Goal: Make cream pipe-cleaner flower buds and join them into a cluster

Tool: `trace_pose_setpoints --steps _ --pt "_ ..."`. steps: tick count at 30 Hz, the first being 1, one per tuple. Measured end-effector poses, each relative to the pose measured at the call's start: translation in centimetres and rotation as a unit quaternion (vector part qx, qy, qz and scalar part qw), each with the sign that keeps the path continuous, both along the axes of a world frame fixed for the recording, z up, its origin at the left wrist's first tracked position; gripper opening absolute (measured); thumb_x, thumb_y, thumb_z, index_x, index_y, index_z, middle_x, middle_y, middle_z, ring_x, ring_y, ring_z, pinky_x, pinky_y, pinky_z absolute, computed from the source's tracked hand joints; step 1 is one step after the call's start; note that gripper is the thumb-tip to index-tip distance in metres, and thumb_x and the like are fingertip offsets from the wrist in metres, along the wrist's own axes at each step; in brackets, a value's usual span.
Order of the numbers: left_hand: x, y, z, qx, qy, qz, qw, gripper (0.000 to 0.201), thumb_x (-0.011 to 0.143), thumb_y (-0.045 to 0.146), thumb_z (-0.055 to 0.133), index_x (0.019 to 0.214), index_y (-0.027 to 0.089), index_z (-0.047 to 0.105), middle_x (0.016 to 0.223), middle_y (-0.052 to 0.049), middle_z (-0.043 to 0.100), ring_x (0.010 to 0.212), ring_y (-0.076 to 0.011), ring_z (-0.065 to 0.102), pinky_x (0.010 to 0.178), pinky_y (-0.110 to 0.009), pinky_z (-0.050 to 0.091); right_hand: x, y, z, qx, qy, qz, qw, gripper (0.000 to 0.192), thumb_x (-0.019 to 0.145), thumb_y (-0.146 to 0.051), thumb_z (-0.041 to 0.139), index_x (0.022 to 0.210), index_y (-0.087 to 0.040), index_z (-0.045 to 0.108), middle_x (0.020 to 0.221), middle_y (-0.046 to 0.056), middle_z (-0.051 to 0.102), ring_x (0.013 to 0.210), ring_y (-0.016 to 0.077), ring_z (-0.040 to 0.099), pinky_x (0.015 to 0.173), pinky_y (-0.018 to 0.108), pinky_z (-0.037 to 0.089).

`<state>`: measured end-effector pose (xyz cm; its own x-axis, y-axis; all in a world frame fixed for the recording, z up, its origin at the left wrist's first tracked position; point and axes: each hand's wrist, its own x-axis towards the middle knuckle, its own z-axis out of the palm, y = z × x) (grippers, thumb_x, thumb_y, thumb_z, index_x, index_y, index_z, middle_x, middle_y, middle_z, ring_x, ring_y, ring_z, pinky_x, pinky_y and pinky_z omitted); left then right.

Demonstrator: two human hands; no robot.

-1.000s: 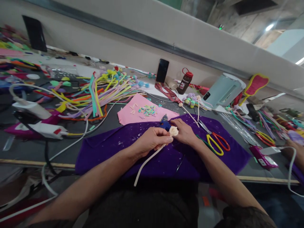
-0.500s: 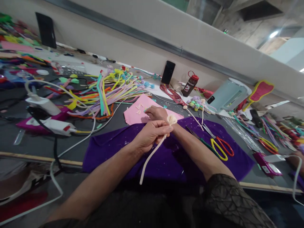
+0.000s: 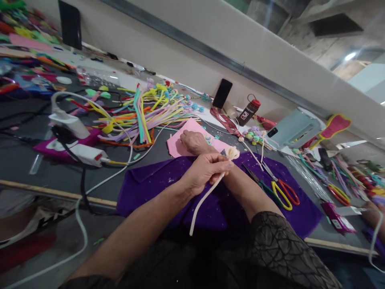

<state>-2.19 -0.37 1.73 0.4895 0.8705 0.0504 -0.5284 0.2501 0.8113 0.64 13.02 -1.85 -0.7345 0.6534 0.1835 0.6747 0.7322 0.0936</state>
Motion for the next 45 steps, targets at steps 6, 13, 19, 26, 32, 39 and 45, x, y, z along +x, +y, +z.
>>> trace_pose_setpoints --steps 6,13,19,26,32,39,45 --pt "-0.1 0.1 0.0 -0.012 -0.009 0.000 1.000 0.027 0.063 0.033 0.070 0.058 0.014 0.050 0.048 0.006 0.048 0.032 -0.0001 0.029 0.033 -0.017 0.018 2.9 0.2 1.0 0.005 0.129 -0.081 0.988 0.021 0.083 -0.017 0.038 0.095 -0.014 0.054 0.084 0.006 0.061 0.071 0.0142 0.054 0.063 0.025 0.040" --pt "0.3 0.3 -0.5 -0.046 -0.003 -0.021 0.999 0.023 0.065 0.029 0.070 0.064 0.013 0.054 0.053 0.005 0.051 0.032 0.0009 0.030 0.032 -0.016 0.017 12.7 -6.2 3.5 -0.236 0.539 -0.196 0.784 0.020 0.068 -0.027 0.060 0.084 -0.016 0.058 0.062 -0.002 0.057 0.047 0.0085 0.050 0.044 0.021 0.040" --pt "1.5 0.5 -1.7 -0.054 0.053 -0.031 0.997 0.024 0.064 0.031 0.071 0.064 0.012 0.055 0.052 0.004 0.051 0.032 0.0006 0.033 0.031 -0.016 0.017 16.0 -13.9 2.8 -0.310 0.663 -0.220 0.645 0.019 0.064 -0.027 0.070 0.077 -0.015 0.061 0.068 0.001 0.062 0.050 0.0084 0.053 0.040 0.017 0.036" --pt "2.4 0.9 -2.8 -0.046 0.128 -0.020 0.991 0.028 0.062 0.036 0.071 0.062 0.012 0.055 0.050 0.005 0.049 0.033 0.0000 0.034 0.032 -0.015 0.020 14.8 -15.1 1.2 -0.357 0.708 -0.181 0.582 0.019 0.066 -0.031 0.070 0.074 -0.016 0.060 0.054 -0.004 0.052 0.041 0.0045 0.040 0.036 0.015 0.027" --pt "2.6 1.1 -2.8 -0.045 0.157 -0.007 0.987 0.027 0.063 0.034 0.071 0.062 0.013 0.054 0.046 0.006 0.045 0.033 -0.0010 0.034 0.033 -0.015 0.021 14.9 -15.1 0.5 -0.380 0.719 -0.167 0.557 0.019 0.067 -0.031 0.069 0.073 -0.015 0.060 0.054 -0.004 0.050 0.042 0.0040 0.038 0.036 0.016 0.023" --pt "2.8 0.9 -2.6 0.000 0.204 0.005 0.979 0.026 0.065 0.034 0.069 0.064 0.013 0.053 0.047 0.006 0.044 0.036 -0.0022 0.035 0.035 -0.015 0.024 14.8 -15.6 0.4 -0.403 0.704 -0.167 0.560 0.020 0.068 -0.032 0.068 0.073 -0.015 0.058 0.050 -0.006 0.048 0.040 0.0039 0.038 0.036 0.014 0.024" --pt "2.7 0.6 -2.4 0.047 0.235 -0.020 0.971 0.025 0.070 0.035 0.064 0.064 0.013 0.055 0.046 0.007 0.040 0.038 -0.0028 0.032 0.037 -0.016 0.024 16.0 -15.6 0.7 -0.473 0.660 -0.162 0.561 0.017 0.070 -0.028 0.067 0.070 -0.013 0.059 0.052 -0.004 0.054 0.036 0.0027 0.040 0.032 0.013 0.024"
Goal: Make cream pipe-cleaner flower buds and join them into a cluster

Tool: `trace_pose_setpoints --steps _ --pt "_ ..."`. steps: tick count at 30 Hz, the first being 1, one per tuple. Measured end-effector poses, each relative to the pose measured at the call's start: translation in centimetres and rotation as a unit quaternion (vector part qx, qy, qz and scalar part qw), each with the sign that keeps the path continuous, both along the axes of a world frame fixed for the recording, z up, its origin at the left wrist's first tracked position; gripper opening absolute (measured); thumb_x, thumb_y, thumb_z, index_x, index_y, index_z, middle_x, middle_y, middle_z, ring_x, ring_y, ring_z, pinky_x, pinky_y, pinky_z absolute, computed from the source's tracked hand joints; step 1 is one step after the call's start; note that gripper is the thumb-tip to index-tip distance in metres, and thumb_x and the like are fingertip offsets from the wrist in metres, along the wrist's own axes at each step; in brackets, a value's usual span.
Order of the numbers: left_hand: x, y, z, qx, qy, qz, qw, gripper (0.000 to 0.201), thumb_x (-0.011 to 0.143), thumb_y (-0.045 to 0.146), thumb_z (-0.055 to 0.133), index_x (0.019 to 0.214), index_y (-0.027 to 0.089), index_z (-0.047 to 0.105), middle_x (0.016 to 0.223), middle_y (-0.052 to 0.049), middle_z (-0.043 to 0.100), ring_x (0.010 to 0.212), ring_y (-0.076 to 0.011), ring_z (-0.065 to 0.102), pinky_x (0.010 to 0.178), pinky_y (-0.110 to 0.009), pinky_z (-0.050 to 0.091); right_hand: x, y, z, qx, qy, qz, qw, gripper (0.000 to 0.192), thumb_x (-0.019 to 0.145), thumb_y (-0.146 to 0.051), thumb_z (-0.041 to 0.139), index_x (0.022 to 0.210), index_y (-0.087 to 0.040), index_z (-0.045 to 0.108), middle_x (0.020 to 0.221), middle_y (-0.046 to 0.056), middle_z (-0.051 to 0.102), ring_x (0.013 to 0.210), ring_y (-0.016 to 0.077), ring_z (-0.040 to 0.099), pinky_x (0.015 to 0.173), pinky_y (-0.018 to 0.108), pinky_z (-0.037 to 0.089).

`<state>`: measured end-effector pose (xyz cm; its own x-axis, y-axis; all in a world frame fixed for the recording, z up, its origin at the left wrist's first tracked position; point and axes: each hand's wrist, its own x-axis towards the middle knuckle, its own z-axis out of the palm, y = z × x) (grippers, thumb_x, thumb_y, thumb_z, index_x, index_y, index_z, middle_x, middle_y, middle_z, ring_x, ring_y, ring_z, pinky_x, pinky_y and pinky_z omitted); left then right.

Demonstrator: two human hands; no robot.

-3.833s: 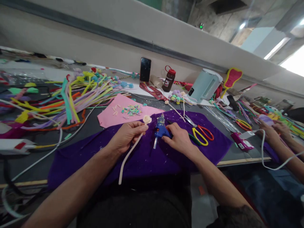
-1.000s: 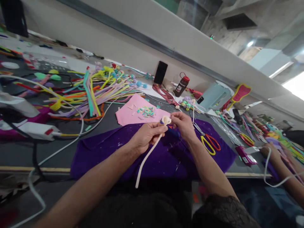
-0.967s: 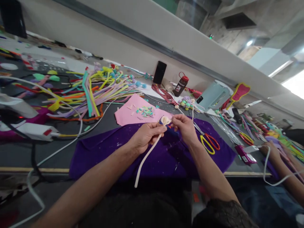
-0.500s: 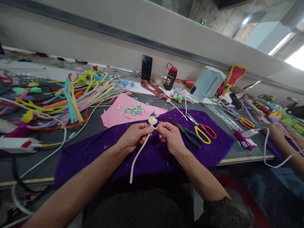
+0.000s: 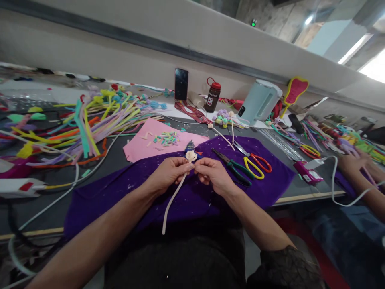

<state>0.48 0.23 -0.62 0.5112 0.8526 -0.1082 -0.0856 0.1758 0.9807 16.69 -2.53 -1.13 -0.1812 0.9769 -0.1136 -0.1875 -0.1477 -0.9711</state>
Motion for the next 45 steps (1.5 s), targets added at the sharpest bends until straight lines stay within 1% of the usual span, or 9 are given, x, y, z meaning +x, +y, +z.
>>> trace_pose_setpoints --steps 9,17,23,25,28,32,34,38,45 --pt "-0.1 -0.1 0.1 -0.003 -0.006 -0.070 0.998 0.028 0.074 0.039 0.060 0.071 0.012 0.059 0.049 0.005 0.041 0.039 -0.0026 0.030 0.039 -0.017 0.023 1.2 0.3 -1.2 -0.089 0.166 0.113 0.976 0.012 0.072 -0.020 0.064 0.075 -0.009 0.061 0.063 0.000 0.058 0.034 0.0003 0.037 0.030 0.012 0.024" --pt "0.1 -0.3 0.1 -0.022 -0.007 -0.074 0.997 0.025 0.073 0.037 0.061 0.068 0.013 0.057 0.048 0.004 0.046 0.037 -0.0022 0.030 0.038 -0.018 0.023 1.3 0.2 -1.8 -0.125 0.192 0.163 0.960 0.014 0.073 -0.021 0.061 0.079 -0.010 0.057 0.059 -0.001 0.056 0.032 0.0013 0.036 0.029 0.013 0.025" --pt "0.2 -0.5 0.2 -0.020 -0.008 -0.074 0.997 0.024 0.072 0.036 0.062 0.068 0.014 0.056 0.048 0.005 0.044 0.037 -0.0022 0.031 0.038 -0.017 0.024 1.1 0.0 -2.0 -0.097 0.176 0.155 0.967 0.015 0.074 -0.025 0.061 0.075 -0.011 0.056 0.055 -0.002 0.054 0.030 0.0009 0.033 0.029 0.013 0.026" --pt "0.1 -0.5 0.1 -0.025 -0.011 -0.072 0.997 0.024 0.072 0.036 0.062 0.067 0.014 0.056 0.048 0.005 0.043 0.037 -0.0023 0.031 0.038 -0.018 0.024 1.0 -0.2 -1.7 -0.066 0.136 0.131 0.980 0.020 0.075 -0.030 0.061 0.070 -0.011 0.055 0.053 -0.002 0.054 0.029 0.0019 0.035 0.029 0.015 0.026" --pt "0.0 -0.3 0.0 -0.046 -0.016 -0.063 0.997 0.025 0.071 0.036 0.063 0.064 0.014 0.054 0.047 0.006 0.040 0.037 -0.0022 0.030 0.038 -0.018 0.022 1.0 -0.5 -1.1 0.016 0.015 0.028 0.999 0.025 0.079 -0.034 0.057 0.068 -0.012 0.059 0.058 0.001 0.059 0.033 0.0044 0.043 0.030 0.016 0.027" --pt "-0.1 -0.2 0.1 -0.081 -0.021 -0.064 0.994 0.027 0.070 0.036 0.064 0.059 0.015 0.051 0.044 0.007 0.038 0.035 -0.0020 0.027 0.037 -0.019 0.020 1.3 -1.2 -0.4 0.167 -0.158 -0.116 0.966 0.014 0.078 -0.029 0.059 0.084 -0.018 0.066 0.071 0.002 0.063 0.047 0.0084 0.052 0.038 0.018 0.035" --pt "-0.1 -0.2 0.1 -0.091 -0.017 -0.076 0.993 0.027 0.069 0.036 0.065 0.059 0.015 0.051 0.043 0.007 0.039 0.035 -0.0019 0.027 0.037 -0.019 0.020 1.5 -1.4 -0.3 0.247 -0.230 -0.120 0.934 0.012 0.075 -0.025 0.062 0.086 -0.021 0.066 0.077 0.002 0.063 0.057 0.0115 0.056 0.048 0.022 0.042" --pt "-0.1 -0.3 0.2 -0.092 -0.012 -0.099 0.991 0.028 0.068 0.036 0.065 0.058 0.015 0.049 0.044 0.007 0.041 0.034 -0.0019 0.028 0.037 -0.019 0.020 1.7 -1.6 -0.1 0.378 -0.329 -0.064 0.863 0.011 0.076 -0.018 0.060 0.084 -0.022 0.067 0.080 0.004 0.062 0.073 0.0166 0.058 0.067 0.030 0.046" --pt "-0.1 -0.4 0.1 -0.089 0.004 -0.115 0.989 0.028 0.069 0.036 0.063 0.058 0.015 0.050 0.043 0.007 0.041 0.034 -0.0023 0.030 0.036 -0.018 0.021 1.5 -2.3 0.1 0.448 -0.380 -0.071 0.806 0.015 0.078 -0.012 0.057 0.088 -0.021 0.064 0.085 0.007 0.060 0.078 0.0172 0.058 0.070 0.031 0.047"
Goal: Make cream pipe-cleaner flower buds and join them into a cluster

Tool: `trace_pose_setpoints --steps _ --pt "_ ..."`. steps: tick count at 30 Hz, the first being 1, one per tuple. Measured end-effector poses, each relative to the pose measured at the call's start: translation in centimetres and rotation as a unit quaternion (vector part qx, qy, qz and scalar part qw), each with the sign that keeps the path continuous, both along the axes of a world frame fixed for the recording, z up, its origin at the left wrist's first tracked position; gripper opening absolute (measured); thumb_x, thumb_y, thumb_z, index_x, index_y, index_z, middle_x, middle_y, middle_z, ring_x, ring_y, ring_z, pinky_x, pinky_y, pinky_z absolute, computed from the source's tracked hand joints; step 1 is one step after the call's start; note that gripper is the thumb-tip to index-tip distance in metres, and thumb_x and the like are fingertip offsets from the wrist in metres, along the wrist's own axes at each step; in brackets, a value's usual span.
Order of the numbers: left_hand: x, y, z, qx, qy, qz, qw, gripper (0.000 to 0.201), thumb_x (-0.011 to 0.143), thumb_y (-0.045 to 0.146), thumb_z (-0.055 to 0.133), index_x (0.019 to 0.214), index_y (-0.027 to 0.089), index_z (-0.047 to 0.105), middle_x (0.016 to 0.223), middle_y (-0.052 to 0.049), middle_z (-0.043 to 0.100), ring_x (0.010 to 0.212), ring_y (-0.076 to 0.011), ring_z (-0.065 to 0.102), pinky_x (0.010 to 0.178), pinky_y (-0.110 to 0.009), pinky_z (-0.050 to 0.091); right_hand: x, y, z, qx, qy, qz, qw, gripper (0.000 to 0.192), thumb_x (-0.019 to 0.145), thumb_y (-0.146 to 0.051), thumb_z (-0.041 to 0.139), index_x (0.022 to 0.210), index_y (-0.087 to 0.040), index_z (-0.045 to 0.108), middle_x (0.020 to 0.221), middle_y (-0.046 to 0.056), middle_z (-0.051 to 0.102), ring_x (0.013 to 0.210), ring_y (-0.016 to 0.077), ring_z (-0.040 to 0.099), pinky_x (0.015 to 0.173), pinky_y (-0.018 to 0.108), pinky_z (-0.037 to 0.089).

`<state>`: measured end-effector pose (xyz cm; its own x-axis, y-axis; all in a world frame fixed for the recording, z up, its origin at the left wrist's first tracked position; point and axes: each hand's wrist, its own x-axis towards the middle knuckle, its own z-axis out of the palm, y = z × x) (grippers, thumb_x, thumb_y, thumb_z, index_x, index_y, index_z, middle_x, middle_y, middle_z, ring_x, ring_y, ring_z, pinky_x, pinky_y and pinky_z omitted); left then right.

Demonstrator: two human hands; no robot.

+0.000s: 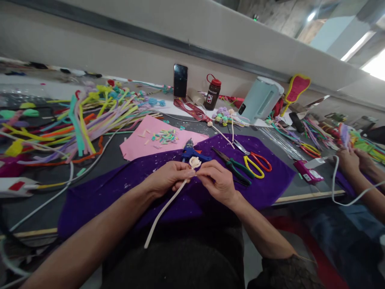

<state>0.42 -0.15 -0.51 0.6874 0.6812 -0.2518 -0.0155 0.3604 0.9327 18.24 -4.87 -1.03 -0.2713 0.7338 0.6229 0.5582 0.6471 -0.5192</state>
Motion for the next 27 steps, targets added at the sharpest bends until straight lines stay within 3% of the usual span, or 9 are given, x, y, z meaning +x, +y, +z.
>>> trace_pose_setpoints --steps 6,11,15,18,27 --pt "0.0 -0.1 -0.1 0.023 0.027 -0.016 0.999 0.027 0.066 0.037 0.064 0.056 0.015 0.050 0.041 0.007 0.039 0.034 -0.0037 0.030 0.036 -0.019 0.021 0.4 -0.9 0.3 -0.004 -0.061 0.013 0.998 0.013 0.079 -0.013 0.055 0.087 -0.022 0.061 0.082 0.006 0.062 0.075 0.0169 0.059 0.066 0.030 0.047" --pt "-0.1 -0.4 0.4 0.079 0.097 -0.005 0.992 0.020 0.065 0.033 0.062 0.057 0.015 0.058 0.043 0.006 0.044 0.035 -0.0048 0.030 0.038 -0.021 0.018 2.0 -1.0 2.5 -0.073 -0.029 0.004 0.997 0.006 0.080 -0.016 0.055 0.079 -0.020 0.059 0.079 0.004 0.059 0.075 0.0160 0.057 0.069 0.030 0.044" --pt "0.0 -0.6 0.8 0.107 0.129 0.003 0.986 0.017 0.062 0.029 0.062 0.052 0.015 0.059 0.043 0.005 0.046 0.039 -0.0062 0.033 0.041 -0.021 0.022 2.9 0.2 3.7 -0.138 -0.020 0.046 0.989 0.007 0.080 -0.021 0.055 0.076 -0.019 0.060 0.077 0.004 0.059 0.072 0.0155 0.055 0.067 0.030 0.044" --pt "0.2 -0.7 0.6 0.113 0.137 0.002 0.984 0.016 0.061 0.029 0.063 0.053 0.015 0.060 0.044 0.004 0.047 0.040 -0.0068 0.033 0.042 -0.022 0.022 2.8 1.0 3.7 -0.165 -0.048 0.082 0.982 0.008 0.080 -0.022 0.056 0.077 -0.018 0.062 0.079 0.004 0.059 0.072 0.0143 0.055 0.067 0.028 0.043" --pt "0.2 -0.5 -0.5 0.138 0.136 -0.010 0.981 0.016 0.061 0.029 0.061 0.055 0.015 0.061 0.045 0.004 0.048 0.042 -0.0076 0.035 0.043 -0.023 0.022 2.1 1.6 3.7 -0.153 -0.109 0.116 0.975 0.009 0.081 -0.022 0.057 0.078 -0.019 0.065 0.081 0.004 0.057 0.079 0.0149 0.055 0.069 0.027 0.043"
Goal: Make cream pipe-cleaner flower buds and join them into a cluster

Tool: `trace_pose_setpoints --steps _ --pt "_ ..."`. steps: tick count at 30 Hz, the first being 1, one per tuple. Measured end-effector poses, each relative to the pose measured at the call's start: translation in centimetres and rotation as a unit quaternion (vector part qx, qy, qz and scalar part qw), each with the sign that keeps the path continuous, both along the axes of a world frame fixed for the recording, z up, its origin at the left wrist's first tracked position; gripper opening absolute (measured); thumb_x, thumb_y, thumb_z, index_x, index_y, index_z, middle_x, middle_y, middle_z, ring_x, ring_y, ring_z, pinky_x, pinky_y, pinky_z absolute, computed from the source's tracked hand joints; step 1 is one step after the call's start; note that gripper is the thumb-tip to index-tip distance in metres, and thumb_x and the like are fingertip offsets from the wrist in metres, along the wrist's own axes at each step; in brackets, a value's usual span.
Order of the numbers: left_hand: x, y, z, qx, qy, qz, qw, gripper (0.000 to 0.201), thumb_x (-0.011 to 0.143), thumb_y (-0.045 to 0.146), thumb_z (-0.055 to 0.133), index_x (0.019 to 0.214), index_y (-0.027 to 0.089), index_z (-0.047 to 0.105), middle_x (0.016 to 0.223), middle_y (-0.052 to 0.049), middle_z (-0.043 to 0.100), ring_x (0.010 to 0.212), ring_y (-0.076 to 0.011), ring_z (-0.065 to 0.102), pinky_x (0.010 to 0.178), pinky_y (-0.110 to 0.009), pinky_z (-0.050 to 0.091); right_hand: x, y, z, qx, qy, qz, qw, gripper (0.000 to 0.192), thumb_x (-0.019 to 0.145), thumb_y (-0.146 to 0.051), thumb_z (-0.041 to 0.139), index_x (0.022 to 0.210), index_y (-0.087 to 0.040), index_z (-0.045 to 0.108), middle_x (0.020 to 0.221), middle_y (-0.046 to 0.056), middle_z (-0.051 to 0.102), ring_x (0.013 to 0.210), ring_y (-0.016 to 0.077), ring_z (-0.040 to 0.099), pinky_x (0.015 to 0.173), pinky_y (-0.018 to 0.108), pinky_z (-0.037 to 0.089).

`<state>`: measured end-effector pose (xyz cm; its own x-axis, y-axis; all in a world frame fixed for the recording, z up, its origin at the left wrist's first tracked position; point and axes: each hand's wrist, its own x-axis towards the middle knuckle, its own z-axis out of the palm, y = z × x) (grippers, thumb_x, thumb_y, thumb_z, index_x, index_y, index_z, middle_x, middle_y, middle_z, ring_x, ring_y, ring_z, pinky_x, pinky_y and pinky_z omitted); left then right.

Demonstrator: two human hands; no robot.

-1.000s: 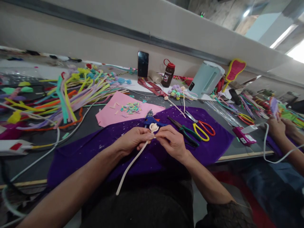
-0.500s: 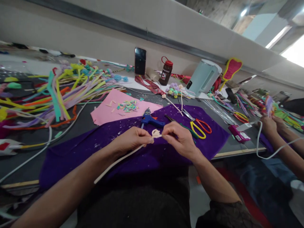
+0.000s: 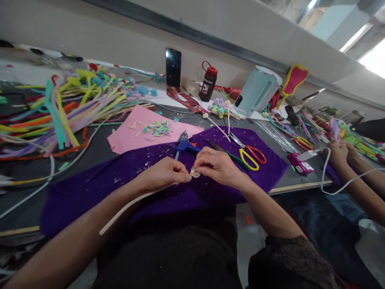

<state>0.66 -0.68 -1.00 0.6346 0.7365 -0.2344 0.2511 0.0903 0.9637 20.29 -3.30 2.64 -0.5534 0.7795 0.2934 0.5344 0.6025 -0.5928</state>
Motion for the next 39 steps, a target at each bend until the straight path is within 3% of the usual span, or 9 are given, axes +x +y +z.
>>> trace_pose_setpoints --steps 26,39 --pt "0.0 0.1 -0.3 0.023 -0.006 -0.019 1.000 0.018 0.062 0.030 0.060 0.053 0.015 0.058 0.046 0.004 0.046 0.044 -0.0076 0.034 0.045 -0.023 0.022 -0.5 -0.1 1.5 0.052 -0.189 0.024 0.980 0.014 0.085 -0.016 0.049 0.084 -0.017 0.062 0.093 0.004 0.058 0.077 0.0123 0.056 0.071 0.025 0.042" --pt "0.0 0.0 -0.2 0.017 -0.005 -0.011 1.000 0.015 0.062 0.027 0.060 0.053 0.014 0.058 0.046 0.004 0.046 0.045 -0.0076 0.034 0.045 -0.023 0.022 -0.6 0.1 1.4 0.064 -0.225 0.030 0.972 0.015 0.085 -0.016 0.048 0.084 -0.017 0.062 0.092 0.003 0.058 0.075 0.0104 0.056 0.069 0.023 0.041"
